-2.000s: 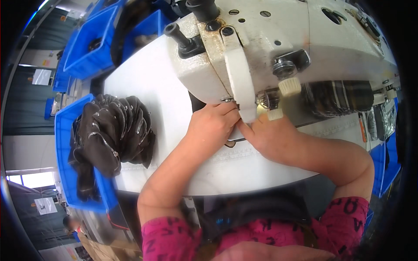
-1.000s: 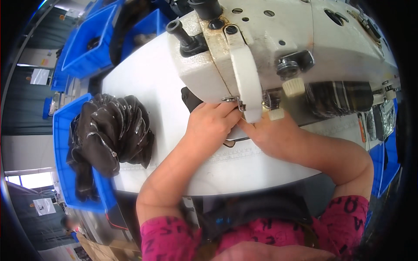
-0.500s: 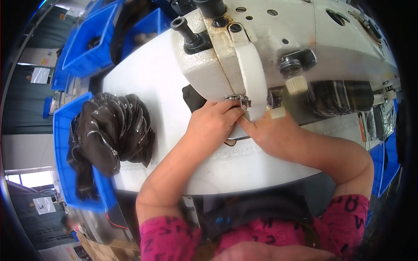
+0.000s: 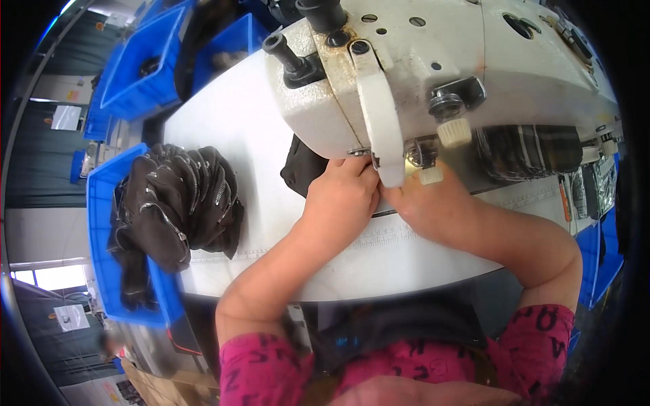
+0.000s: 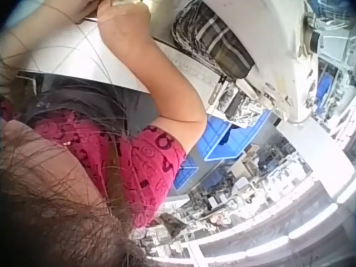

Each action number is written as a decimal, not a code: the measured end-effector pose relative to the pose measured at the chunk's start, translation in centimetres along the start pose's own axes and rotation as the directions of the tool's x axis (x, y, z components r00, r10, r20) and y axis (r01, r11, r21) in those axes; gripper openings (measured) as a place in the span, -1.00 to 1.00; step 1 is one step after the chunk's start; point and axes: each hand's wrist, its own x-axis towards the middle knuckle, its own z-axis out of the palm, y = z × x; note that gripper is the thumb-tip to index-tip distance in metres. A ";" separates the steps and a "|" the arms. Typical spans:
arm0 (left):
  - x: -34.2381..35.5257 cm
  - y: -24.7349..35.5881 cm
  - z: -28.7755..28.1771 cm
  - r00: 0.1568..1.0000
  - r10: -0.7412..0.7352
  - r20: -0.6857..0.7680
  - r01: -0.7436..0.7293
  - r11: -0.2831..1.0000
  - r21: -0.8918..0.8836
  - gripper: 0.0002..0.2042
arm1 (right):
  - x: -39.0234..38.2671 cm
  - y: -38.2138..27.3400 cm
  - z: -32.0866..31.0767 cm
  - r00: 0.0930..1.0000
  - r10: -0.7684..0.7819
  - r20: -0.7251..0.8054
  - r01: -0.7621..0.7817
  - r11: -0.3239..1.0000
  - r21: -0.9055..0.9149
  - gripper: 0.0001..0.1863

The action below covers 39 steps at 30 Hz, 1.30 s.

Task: Sewing pieces of leather or fabric together using an industrial sewing machine.

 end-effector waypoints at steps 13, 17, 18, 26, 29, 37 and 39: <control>-0.1 -1.2 -0.7 0.991 0.128 0.022 -0.130 0.982 0.134 -0.64 | -0.1 0.0 0.4 0.999 -0.028 -0.029 0.027 1.000 -0.016 -0.47; 0.2 -1.9 -1.9 0.974 0.176 0.141 -0.198 0.968 0.155 -0.64 | -0.2 -0.1 -0.1 0.997 -0.045 -0.066 0.042 0.998 -0.045 -0.48; 0.2 -2.3 -2.2 0.974 0.176 0.142 -0.198 0.968 0.156 -0.64 | -0.1 -0.1 0.0 0.997 -0.045 -0.067 0.042 0.998 -0.045 -0.48; 0.3 -1.9 -2.5 0.979 0.068 0.194 -0.036 0.986 -0.164 -0.59 | -0.3 -0.1 0.4 0.998 -0.045 -0.051 0.048 0.996 0.068 -0.52; 0.2 -0.7 -2.6 0.980 0.030 0.198 -0.009 0.994 -0.111 -0.63 | -0.4 -0.2 -0.2 0.999 -0.032 0.001 0.032 0.997 0.071 -0.54; 0.1 -0.1 -1.8 0.988 -0.018 0.155 0.038 0.991 -0.126 -0.65 | -0.4 -0.1 -1.0 0.998 -0.037 0.040 0.039 0.999 -0.029 -0.53; 0.2 0.0 -1.8 0.987 -0.043 0.152 0.061 0.991 -0.120 -0.66 | -0.4 0.0 -0.8 0.998 -0.034 0.043 0.037 0.997 -0.063 -0.52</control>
